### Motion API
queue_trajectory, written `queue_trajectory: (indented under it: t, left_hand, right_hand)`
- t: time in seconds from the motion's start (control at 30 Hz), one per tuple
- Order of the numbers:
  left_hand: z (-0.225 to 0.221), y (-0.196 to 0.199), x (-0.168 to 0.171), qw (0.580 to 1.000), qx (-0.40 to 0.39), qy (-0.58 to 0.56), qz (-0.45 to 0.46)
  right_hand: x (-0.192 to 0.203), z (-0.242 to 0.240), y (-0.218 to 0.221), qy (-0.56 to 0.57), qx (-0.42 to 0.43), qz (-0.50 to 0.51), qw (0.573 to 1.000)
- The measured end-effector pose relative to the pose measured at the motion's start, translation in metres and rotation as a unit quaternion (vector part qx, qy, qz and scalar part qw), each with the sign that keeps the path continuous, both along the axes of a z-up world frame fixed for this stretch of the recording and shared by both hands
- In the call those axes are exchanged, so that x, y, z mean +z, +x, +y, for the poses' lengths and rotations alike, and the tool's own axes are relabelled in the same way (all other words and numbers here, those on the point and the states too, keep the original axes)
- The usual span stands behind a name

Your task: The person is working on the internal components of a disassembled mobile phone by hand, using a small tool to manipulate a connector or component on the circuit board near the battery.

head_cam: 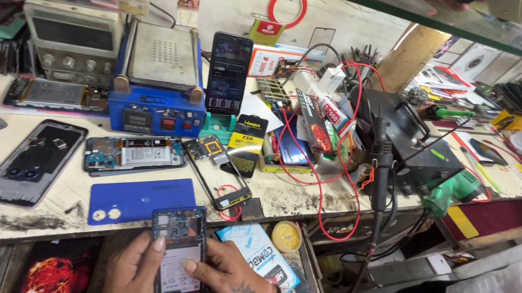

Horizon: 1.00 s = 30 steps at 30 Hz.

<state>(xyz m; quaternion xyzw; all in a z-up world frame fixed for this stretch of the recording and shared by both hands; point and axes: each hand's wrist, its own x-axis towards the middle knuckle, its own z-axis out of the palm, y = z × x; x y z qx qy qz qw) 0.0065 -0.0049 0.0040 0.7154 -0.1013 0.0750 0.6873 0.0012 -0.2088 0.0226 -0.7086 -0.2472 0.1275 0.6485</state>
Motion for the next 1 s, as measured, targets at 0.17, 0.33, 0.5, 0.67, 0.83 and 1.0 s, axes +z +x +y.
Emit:
queue_trajectory:
  t: [0.17,0.33,0.5,0.67,0.83,1.0]
  left_hand:
    - [0.003,-0.003,-0.001,1.000,-0.008,0.016,0.008]
    - [0.003,-0.005,0.001,1.000,-0.002,0.025,-0.018]
    - [0.002,-0.007,0.005,1.000,-0.016,0.003,-0.008]
    - [0.002,-0.007,0.003,1.000,-0.015,0.006,0.001]
    - [0.000,-0.006,0.006,0.999,-0.027,-0.019,-0.012]
    - [0.002,-0.008,0.001,0.999,-0.030,-0.018,0.008]
  right_hand:
    - [-0.003,-0.001,-0.004,-0.011,-0.005,0.027,1.000]
    - [0.003,-0.001,-0.002,-0.038,0.020,-0.020,0.999]
    - [0.001,-0.001,-0.002,-0.016,0.017,0.007,1.000]
    - [-0.012,-0.001,0.000,0.011,-0.012,0.054,0.998]
    - [-0.012,-0.001,0.002,0.018,-0.010,0.037,0.999]
    - [-0.013,0.000,-0.001,0.014,-0.008,0.057,0.998]
